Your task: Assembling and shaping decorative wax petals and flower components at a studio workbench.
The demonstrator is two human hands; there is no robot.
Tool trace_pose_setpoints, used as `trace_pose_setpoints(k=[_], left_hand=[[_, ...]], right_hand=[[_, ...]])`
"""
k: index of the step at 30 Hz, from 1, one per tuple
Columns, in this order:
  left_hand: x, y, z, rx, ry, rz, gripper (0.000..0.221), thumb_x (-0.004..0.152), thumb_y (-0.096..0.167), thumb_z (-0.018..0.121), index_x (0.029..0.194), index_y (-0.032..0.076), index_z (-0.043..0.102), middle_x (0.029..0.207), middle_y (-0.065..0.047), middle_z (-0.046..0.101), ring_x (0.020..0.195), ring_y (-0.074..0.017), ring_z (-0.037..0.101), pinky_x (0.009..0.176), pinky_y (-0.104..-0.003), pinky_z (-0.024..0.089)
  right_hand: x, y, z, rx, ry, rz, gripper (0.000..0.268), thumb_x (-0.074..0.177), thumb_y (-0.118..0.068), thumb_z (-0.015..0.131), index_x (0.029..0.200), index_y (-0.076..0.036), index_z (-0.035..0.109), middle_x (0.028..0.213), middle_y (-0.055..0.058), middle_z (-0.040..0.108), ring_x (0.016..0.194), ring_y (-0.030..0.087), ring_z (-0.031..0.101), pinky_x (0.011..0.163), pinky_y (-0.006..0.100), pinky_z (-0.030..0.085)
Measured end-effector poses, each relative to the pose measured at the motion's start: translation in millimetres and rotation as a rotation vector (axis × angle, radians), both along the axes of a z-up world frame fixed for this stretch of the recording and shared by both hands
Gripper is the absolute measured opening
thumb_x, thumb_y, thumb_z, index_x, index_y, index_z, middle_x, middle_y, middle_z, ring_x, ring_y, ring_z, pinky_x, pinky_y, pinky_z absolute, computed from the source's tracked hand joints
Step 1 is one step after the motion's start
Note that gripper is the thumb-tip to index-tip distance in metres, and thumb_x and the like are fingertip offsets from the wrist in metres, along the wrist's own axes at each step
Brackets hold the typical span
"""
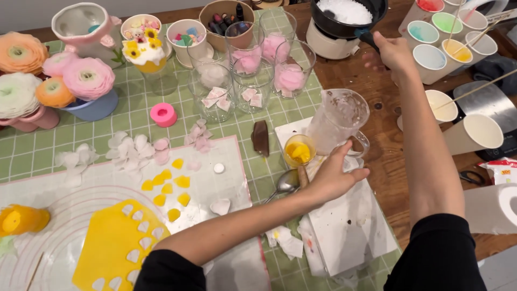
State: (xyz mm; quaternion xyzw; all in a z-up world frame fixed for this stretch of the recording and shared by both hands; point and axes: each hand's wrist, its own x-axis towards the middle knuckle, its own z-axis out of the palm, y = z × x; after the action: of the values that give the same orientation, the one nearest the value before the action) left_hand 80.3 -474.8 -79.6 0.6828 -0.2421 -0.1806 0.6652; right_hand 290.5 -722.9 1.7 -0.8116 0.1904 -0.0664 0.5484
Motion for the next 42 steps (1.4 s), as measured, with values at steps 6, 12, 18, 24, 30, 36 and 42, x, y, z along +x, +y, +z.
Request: trace_pose_setpoints(k=[6,12,18,24,30,36,42], left_hand=[[-3,-38,5,-0.087,0.166,0.067,0.071,0.094,0.027,0.067,0.153,0.0,0.04,0.155,-0.019,0.048,0.146,-0.0292,0.042,0.115,-0.036,0.035],[-20,-48,10,-0.21,0.157,0.288,0.021,0.106,0.021,0.056,0.117,0.003,0.06,0.1,-0.009,0.068,0.096,-0.0194,0.066,0.085,-0.034,0.052],[-17,-31,12,-0.206,0.027,0.31,0.019,0.107,0.016,0.052,0.098,0.003,0.06,0.072,-0.004,0.063,0.066,-0.0137,0.063,0.063,-0.032,0.051],[28,-35,14,-0.351,0.086,0.137,0.02,0.109,0.015,0.05,0.096,0.004,0.059,0.071,-0.001,0.059,0.066,-0.01,0.06,0.062,-0.028,0.052],[163,-53,66,-0.295,-0.06,0.035,0.026,0.104,0.015,0.048,0.088,0.005,0.067,0.062,-0.003,0.064,0.054,-0.0125,0.067,0.051,-0.028,0.051],[312,-57,86,-0.252,-0.138,0.01,0.028,0.098,0.014,0.049,0.076,0.005,0.062,0.057,-0.004,0.063,0.047,-0.0159,0.065,0.052,-0.032,0.056],[435,-112,15,-0.198,-0.204,0.067,0.023,0.094,0.015,0.056,0.075,0.006,0.065,0.055,-0.003,0.064,0.049,-0.0156,0.068,0.081,-0.027,0.057]], right_hand=[[45,-36,-35,0.491,0.213,0.149,0.039,0.112,-0.044,0.056,0.091,-0.011,0.062,0.063,-0.008,0.049,0.051,0.002,0.036,0.046,0.018,0.03],[16,7,-23,0.431,0.005,0.067,0.037,0.108,-0.035,0.062,0.081,-0.011,0.053,0.06,-0.006,0.047,0.051,0.006,0.037,0.047,0.023,0.031],[-5,12,-12,0.319,-0.047,-0.025,0.035,0.107,-0.03,0.064,0.08,-0.011,0.053,0.059,-0.006,0.047,0.05,0.007,0.037,0.047,0.025,0.031],[-28,-38,10,0.414,-0.163,0.038,0.034,0.111,-0.031,0.062,0.084,-0.013,0.053,0.059,-0.007,0.043,0.049,0.006,0.034,0.047,0.024,0.028],[-88,-56,91,0.237,-0.234,0.112,0.036,0.12,-0.027,0.059,0.088,-0.013,0.051,0.066,-0.008,0.04,0.057,0.004,0.033,0.055,0.021,0.028],[-130,-71,116,0.2,-0.244,0.076,0.032,0.118,-0.023,0.056,0.088,-0.012,0.051,0.065,-0.007,0.04,0.056,0.004,0.031,0.052,0.022,0.026],[-160,-83,114,0.244,-0.237,0.02,0.031,0.12,-0.025,0.054,0.094,-0.009,0.052,0.065,-0.006,0.04,0.056,0.005,0.03,0.052,0.023,0.026]])
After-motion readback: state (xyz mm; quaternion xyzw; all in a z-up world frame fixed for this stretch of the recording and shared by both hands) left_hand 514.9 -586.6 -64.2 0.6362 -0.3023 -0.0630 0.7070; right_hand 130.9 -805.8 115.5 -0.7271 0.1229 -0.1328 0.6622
